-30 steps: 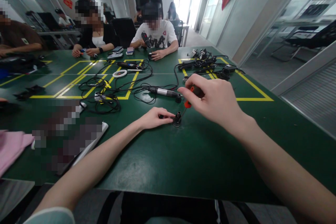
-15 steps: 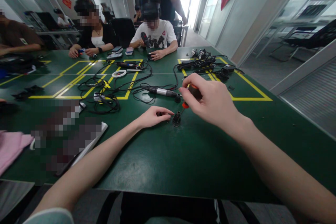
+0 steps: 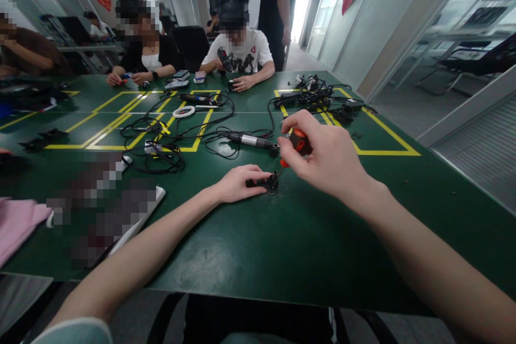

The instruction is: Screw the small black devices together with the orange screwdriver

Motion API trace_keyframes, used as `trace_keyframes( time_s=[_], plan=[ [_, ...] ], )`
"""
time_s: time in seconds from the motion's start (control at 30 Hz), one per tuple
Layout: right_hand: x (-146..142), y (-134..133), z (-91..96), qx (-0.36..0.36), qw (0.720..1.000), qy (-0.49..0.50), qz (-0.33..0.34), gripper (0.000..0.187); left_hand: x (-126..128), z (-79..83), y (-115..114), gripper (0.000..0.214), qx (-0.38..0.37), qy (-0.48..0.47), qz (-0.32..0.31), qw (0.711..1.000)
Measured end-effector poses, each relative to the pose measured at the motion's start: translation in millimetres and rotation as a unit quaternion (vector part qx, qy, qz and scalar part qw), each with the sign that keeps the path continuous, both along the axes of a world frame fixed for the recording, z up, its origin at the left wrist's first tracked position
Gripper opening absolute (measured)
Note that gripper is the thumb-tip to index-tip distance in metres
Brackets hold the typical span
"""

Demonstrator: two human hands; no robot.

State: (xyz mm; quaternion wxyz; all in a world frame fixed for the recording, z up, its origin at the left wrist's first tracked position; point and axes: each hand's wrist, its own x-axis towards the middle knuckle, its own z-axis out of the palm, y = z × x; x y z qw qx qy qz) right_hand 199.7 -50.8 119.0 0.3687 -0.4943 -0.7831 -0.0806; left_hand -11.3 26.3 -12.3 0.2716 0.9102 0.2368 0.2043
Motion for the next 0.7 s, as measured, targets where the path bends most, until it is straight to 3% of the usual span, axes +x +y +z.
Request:
trace_keyframes(
  time_s=[0.17, 0.33, 0.7],
  plan=[
    [0.6, -1.5, 2.1, -0.007, 1.0, -0.005, 0.005, 0.011, -0.1, -1.9, -1.9, 0.043, 0.05, 0.008, 0.012, 0.999],
    [1.2, -0.9, -0.9, -0.005, 1.0, -0.013, -0.023, 0.025, 0.0, -1.1, -3.3, 0.041, 0.095, 0.023, 0.013, 0.995],
    [1.7, 0.3, -1.5, 0.005, 1.0, -0.015, -0.01, 0.016, 0.5, 0.4, -4.3, 0.041, 0.093, 0.022, 0.023, 0.995]
  ],
)
